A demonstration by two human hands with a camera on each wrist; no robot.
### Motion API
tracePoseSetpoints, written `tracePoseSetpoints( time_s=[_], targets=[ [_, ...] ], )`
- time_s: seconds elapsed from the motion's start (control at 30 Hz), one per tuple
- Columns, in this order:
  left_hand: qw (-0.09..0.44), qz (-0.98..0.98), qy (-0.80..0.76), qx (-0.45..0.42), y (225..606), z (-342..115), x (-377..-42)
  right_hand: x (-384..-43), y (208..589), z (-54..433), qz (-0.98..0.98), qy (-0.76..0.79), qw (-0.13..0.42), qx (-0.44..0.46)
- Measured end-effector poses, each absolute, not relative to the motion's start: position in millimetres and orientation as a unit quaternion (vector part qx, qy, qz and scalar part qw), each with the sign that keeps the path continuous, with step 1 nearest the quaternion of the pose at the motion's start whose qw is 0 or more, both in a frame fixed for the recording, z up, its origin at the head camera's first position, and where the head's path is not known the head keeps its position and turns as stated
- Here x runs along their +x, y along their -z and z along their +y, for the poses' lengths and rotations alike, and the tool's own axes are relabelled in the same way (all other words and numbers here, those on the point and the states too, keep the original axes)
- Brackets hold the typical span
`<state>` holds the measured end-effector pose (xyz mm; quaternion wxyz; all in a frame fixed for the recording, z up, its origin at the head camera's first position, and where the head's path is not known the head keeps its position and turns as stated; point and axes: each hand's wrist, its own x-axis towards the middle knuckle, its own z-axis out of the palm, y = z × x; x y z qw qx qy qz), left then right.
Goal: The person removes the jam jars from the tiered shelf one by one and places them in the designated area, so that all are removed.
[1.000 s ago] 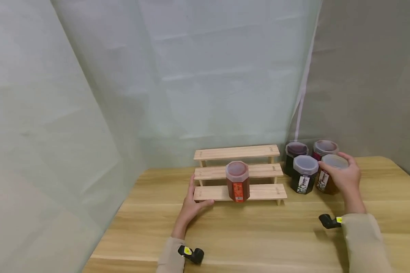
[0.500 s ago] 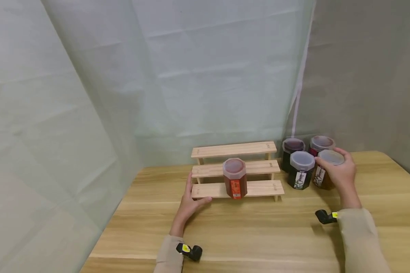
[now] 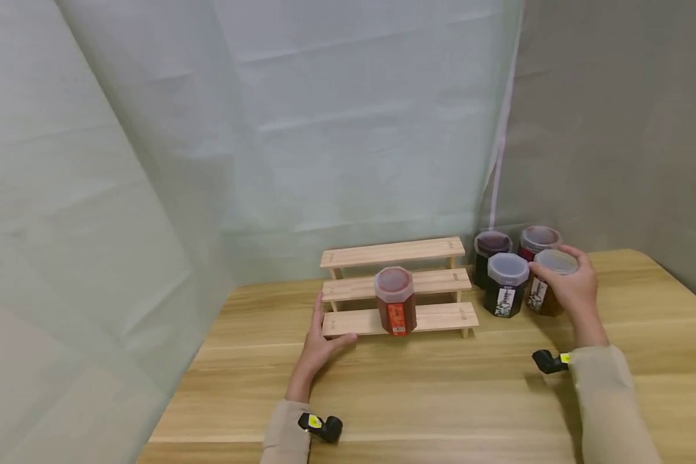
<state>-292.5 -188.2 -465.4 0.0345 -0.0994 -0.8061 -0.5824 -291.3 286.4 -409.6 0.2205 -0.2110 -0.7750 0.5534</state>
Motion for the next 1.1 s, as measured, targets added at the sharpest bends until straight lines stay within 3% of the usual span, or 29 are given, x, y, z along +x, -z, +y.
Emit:
tracePoseSetpoints(
  time_s=[0.83,1.1],
  targets=[
    [0.027,-0.798,0.593,-0.103,467,-185,-288,-282,406,290,-0.785,-0.556,0.202,-0.183],
    [0.034,-0.801,0.589,-0.102,466,-187,-289,-279,385,287,-0.734,-0.612,0.244,-0.161]
  ],
)
